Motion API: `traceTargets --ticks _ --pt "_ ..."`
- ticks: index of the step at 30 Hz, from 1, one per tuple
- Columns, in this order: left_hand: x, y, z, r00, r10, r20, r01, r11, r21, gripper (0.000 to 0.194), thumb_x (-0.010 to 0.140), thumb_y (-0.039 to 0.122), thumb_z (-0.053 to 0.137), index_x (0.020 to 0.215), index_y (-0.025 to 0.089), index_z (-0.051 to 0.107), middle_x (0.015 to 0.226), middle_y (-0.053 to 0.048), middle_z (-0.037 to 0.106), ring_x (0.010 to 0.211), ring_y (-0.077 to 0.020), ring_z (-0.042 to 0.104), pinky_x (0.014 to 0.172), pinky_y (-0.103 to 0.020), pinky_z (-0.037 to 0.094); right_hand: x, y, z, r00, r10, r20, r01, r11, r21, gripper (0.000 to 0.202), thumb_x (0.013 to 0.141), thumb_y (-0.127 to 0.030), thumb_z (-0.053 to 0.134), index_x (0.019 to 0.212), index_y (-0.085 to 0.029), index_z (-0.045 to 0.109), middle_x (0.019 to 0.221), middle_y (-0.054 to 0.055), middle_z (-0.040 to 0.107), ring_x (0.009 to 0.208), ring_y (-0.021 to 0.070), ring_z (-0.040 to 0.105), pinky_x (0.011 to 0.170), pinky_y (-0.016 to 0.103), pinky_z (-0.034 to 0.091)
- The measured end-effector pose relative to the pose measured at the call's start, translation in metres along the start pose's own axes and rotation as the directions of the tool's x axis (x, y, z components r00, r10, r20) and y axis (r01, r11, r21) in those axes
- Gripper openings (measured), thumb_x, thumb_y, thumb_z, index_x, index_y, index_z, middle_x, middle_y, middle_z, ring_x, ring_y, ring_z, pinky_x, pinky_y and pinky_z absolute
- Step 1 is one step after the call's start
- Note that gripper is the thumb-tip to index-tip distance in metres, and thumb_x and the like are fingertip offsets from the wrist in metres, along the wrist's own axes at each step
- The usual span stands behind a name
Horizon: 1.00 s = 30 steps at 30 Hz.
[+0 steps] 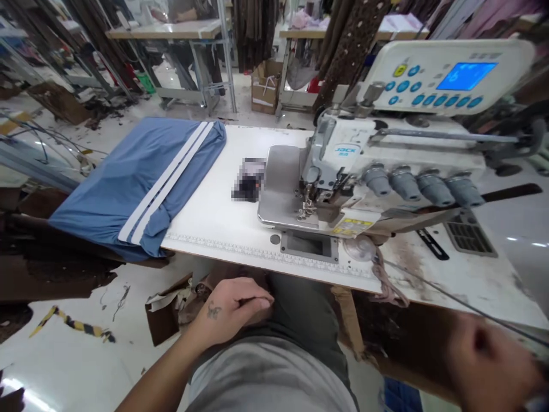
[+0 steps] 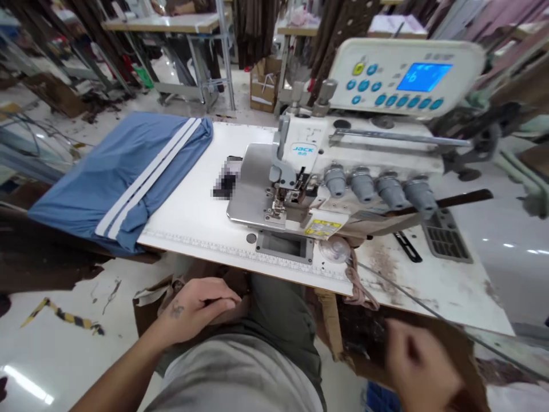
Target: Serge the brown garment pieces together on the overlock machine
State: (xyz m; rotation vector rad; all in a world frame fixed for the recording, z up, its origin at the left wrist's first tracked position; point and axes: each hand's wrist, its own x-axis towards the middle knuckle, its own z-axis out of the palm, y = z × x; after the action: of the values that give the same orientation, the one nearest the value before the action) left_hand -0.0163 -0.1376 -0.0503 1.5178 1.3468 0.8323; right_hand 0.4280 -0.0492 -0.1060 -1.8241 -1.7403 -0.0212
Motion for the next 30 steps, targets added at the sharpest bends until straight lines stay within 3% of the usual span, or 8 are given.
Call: traceTargets --ticks 3,8,10,13,15,17,22,30 --pt "0.003 0.012 0.012 0.991 0.051 0.121 -0.056 0.998 0.037 0.023 0.106 0.031 0.061 0.11 0.024 0.082 0.1 -0.003 0.08 0.092 -0.0161 0.073 0.083 -0.024 0.053 -0.041 -0.066 0.017 0.889 -0.389 0.242 0.269 0.871 0.412 0.024 0.095 -0.051 0.071 0.095 -0.028 0.078 0.09 0.011 0.078 0.082 0.0336 0.075 0.079 0.047 0.056" --pt "0.038 0.052 -0.03 0.985 0.175 0.005 -0.172 0.958 0.231 0.023 0.105 0.034 0.062 0.106 0.026 0.083 0.098 0.0 0.082 0.091 -0.0163 0.075 0.082 -0.025 0.055 -0.014 -0.195 0.048 0.135 -0.837 0.531 0.148 0.547 0.824 0.03 0.1 -0.048 0.068 0.093 -0.021 0.08 0.092 0.008 0.08 0.083 0.0242 0.074 0.075 0.032 0.056" --pt "0.058 0.066 -0.068 0.95 0.209 -0.231 -0.123 0.933 0.338 0.018 0.101 0.037 0.069 0.103 0.027 0.084 0.101 0.001 0.083 0.094 -0.018 0.077 0.087 -0.027 0.057 0.014 -0.217 0.05 0.05 -0.837 0.544 0.001 0.545 0.839 0.034 0.1 -0.049 0.068 0.085 -0.02 0.078 0.082 0.003 0.077 0.073 0.02 0.071 0.067 0.027 0.052" --pt "0.082 0.07 -0.103 0.771 0.441 -0.459 -0.103 0.798 0.594 0.02 0.103 0.032 0.065 0.115 0.027 0.081 0.116 0.001 0.082 0.113 -0.0212 0.075 0.105 -0.034 0.056 0.04 -0.226 0.052 0.408 -0.687 0.602 -0.232 0.559 0.796 0.039 0.095 -0.054 0.071 0.081 -0.018 0.076 0.076 0.001 0.074 0.068 0.0182 0.066 0.063 0.026 0.05" --pt "0.09 0.06 -0.095 0.73 0.609 -0.31 -0.243 0.655 0.715 0.028 0.106 0.026 0.057 0.127 0.027 0.075 0.13 -0.001 0.077 0.126 -0.021 0.07 0.115 -0.038 0.052 0.043 -0.229 0.061 0.701 -0.441 0.56 -0.298 0.531 0.793 0.04 0.091 -0.055 0.073 0.079 -0.017 0.074 0.074 0.002 0.073 0.067 0.0193 0.064 0.062 0.028 0.05" --pt "0.095 0.045 -0.07 0.77 0.635 -0.068 -0.411 0.574 0.708 0.036 0.106 0.027 0.057 0.14 0.025 0.067 0.144 -0.003 0.07 0.139 -0.0226 0.062 0.123 -0.042 0.047 0.037 -0.232 0.075 0.846 -0.267 0.461 -0.278 0.516 0.81 0.039 0.09 -0.053 0.073 0.078 -0.017 0.074 0.074 0.004 0.073 0.069 0.0207 0.063 0.064 0.03 0.052" --pt "0.124 0.027 -0.024 0.82 0.524 -0.228 -0.257 0.694 0.673 0.05 0.106 0.033 0.058 0.155 0.026 0.053 0.161 -0.008 0.054 0.157 -0.0281 0.041 0.131 -0.055 0.033 0.021 -0.228 0.105 0.885 -0.262 0.385 -0.225 0.483 0.846 0.037 0.098 -0.047 0.066 0.078 -0.018 0.074 0.074 0.003 0.071 0.072 0.0216 0.065 0.066 0.03 0.054" --pt "0.136 0.045 -0.07 0.811 0.42 -0.408 -0.382 0.907 0.176 0.007 0.103 0.02 0.06 0.102 0.025 0.065 0.132 -0.006 0.075 0.139 -0.0249 0.06 0.125 -0.053 0.038 0.018 -0.209 0.081 0.965 -0.261 -0.036 0.185 0.573 0.798 0.009 0.092 -0.021 0.075 0.101 -0.024 0.075 0.084 0.001 0.07 0.069 0.0156 0.065 0.066 0.024 0.055"
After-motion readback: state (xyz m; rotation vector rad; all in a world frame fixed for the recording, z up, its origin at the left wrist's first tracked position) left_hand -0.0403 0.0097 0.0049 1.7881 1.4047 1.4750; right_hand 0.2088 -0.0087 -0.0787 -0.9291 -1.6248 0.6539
